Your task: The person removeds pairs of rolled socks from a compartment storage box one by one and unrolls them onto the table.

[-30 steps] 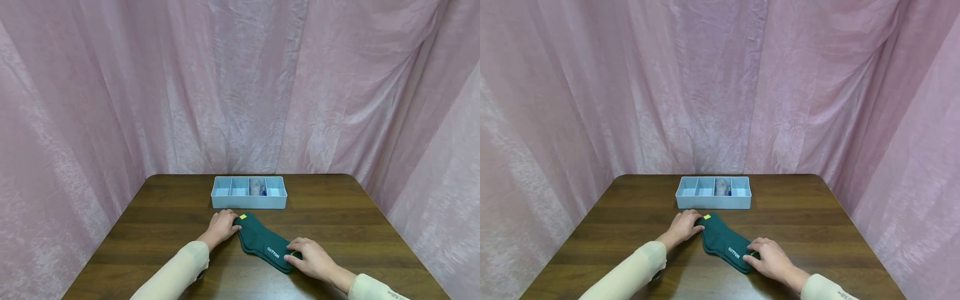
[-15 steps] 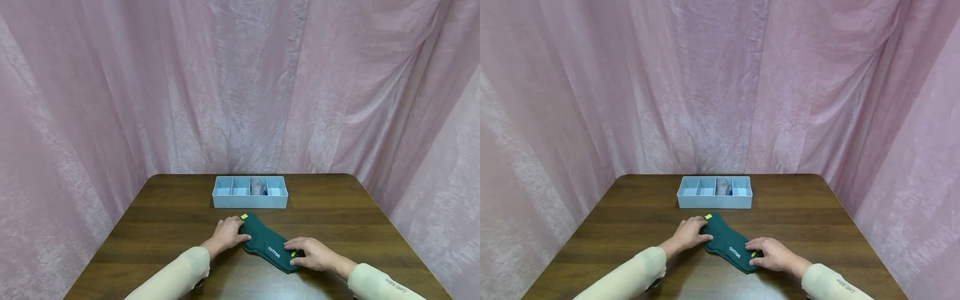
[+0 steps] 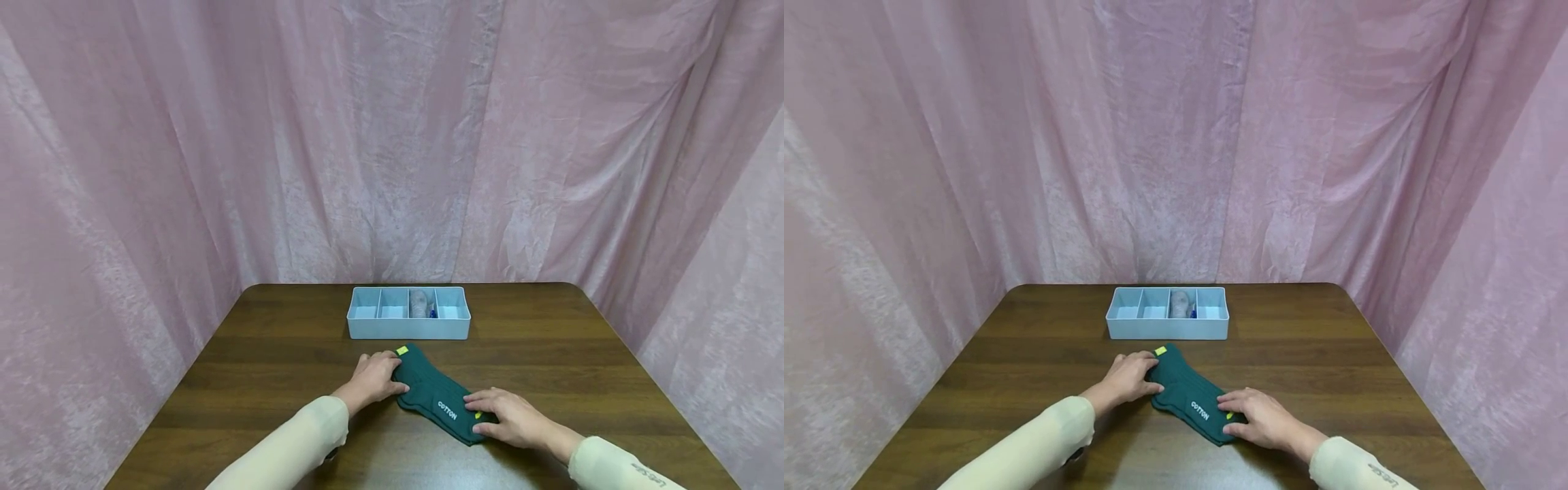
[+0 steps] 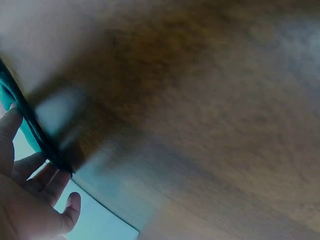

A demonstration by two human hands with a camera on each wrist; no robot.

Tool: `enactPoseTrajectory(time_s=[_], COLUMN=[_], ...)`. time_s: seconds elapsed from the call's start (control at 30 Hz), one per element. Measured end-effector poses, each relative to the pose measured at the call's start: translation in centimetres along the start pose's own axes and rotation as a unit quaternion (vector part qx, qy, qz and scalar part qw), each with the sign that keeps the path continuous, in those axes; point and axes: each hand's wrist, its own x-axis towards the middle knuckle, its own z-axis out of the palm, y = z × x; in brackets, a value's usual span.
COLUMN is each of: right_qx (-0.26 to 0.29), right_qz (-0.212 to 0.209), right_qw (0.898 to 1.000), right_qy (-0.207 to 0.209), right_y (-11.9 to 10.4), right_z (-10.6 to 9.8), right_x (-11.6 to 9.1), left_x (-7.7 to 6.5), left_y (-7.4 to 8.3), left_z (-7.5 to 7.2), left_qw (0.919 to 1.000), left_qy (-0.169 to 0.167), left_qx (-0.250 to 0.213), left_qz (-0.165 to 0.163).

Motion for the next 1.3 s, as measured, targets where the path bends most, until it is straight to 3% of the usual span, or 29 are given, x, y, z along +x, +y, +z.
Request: enactPoseTrajectory(time_s=[0.27,0.47,0.7,0.9,1.0,1.17,1.3], right_qx=[-0.011,-0.013,-0.018,0.002,0.013,0.031,0.036], right_qz=[-0.007,0.026,0.037,-0.007,-0.031,-0.042,-0.027], right_qw=[1.000,0.999,0.999,0.999,0.997,0.999,0.998], right_qy=[0.020,0.013,0.012,0.051,0.065,0.010,-0.039], right_y=[-0.8,-1.6,-2.4,-2.3,-2.0,-1.6,-1.5], right_z=[0.4,0.6,0.7,0.3,0.0,-0.5,-0.3], right_x=[-0.4,-0.6,-0.3,0.4,0.7,1.0,1.0], left_x=[0.7,1.4,1.9,1.9,1.7,1.2,0.8], left_y=[-0.1,-0.4,-0.1,0.2,0.2,0.0,0.0], left_z=[-0.3,-0.3,-0.5,-0.1,0.0,-0.6,-0.5], left_qw=[0.9998,0.9992,0.9986,0.9986,0.9992,0.9963,0.9968], left_qy=[-0.018,-0.024,-0.028,-0.003,0.001,-0.019,-0.039], left_qx=[0.002,0.011,0.026,0.033,-0.001,-0.073,-0.048], left_qz=[0.009,0.030,0.038,0.041,0.041,0.041,0.051])
